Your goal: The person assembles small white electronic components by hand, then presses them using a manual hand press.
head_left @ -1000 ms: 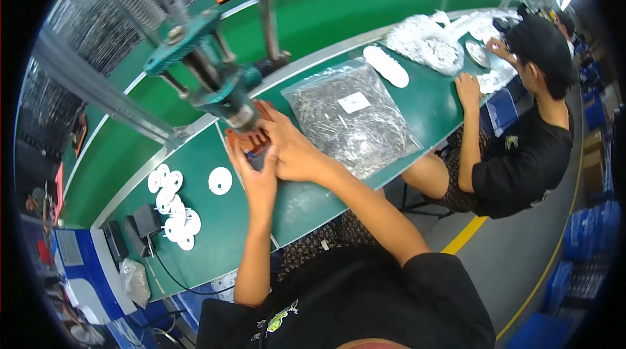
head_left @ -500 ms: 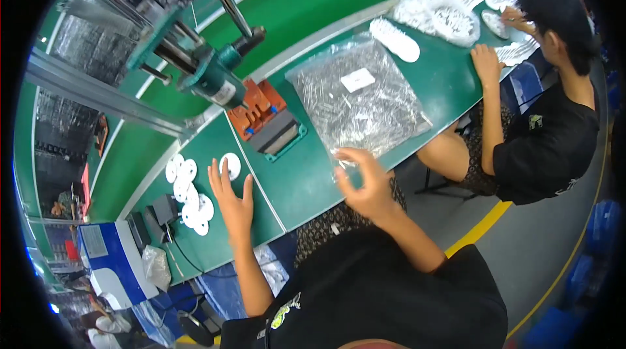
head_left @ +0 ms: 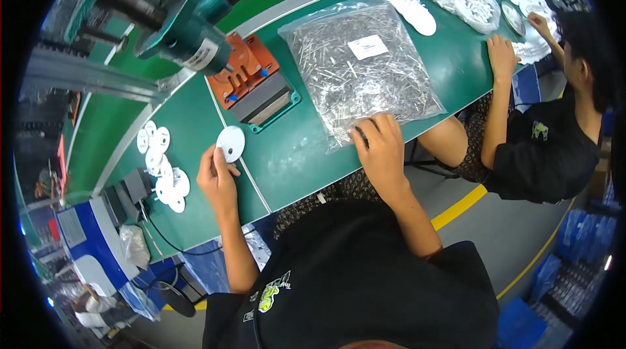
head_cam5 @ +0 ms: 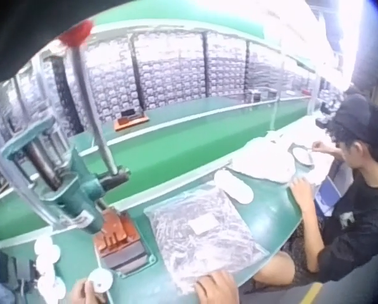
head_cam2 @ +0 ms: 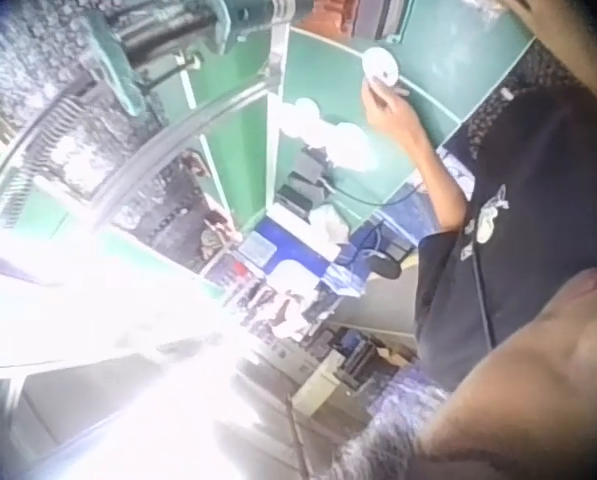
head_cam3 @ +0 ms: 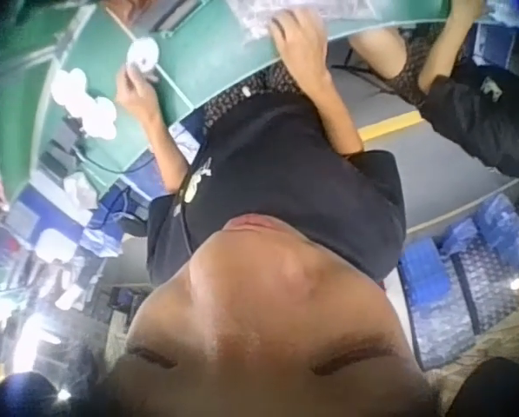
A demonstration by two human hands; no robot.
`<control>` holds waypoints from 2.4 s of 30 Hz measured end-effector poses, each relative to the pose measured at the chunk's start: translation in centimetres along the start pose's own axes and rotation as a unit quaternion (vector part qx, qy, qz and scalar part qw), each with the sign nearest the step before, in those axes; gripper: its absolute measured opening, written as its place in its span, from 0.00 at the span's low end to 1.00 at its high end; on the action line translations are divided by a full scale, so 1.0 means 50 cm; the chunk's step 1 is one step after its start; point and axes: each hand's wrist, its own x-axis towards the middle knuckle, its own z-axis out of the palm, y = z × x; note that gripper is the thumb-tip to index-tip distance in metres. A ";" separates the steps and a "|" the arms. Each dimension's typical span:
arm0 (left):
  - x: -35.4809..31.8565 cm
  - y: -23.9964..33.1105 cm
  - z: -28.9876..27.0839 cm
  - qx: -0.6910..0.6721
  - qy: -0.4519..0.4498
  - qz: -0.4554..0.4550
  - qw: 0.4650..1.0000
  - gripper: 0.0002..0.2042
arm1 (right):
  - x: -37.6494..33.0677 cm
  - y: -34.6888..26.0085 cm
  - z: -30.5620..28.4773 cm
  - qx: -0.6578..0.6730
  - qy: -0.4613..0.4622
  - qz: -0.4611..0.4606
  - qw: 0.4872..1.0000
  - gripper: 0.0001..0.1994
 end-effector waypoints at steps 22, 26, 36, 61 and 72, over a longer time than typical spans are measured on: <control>-0.027 0.009 -0.036 0.196 -0.149 0.199 0.948 0.20 | 0.002 -0.023 0.012 0.033 -0.036 0.048 0.998 0.09; -0.025 0.016 -0.033 0.170 -0.149 0.196 0.954 0.22 | -0.025 -0.009 0.026 -0.043 0.087 -0.076 0.992 0.09; -0.076 0.067 0.026 0.120 -0.153 0.182 0.964 0.22 | -0.020 -0.095 -0.040 0.389 -0.126 0.235 0.882 0.10; -0.075 0.073 0.054 0.144 -0.163 0.175 0.960 0.18 | -0.007 -0.142 0.068 0.369 -0.163 0.140 0.904 0.05; -0.064 0.072 0.049 0.146 -0.174 0.207 0.952 0.18 | 0.014 -0.135 0.083 0.152 -0.089 -0.179 0.968 0.09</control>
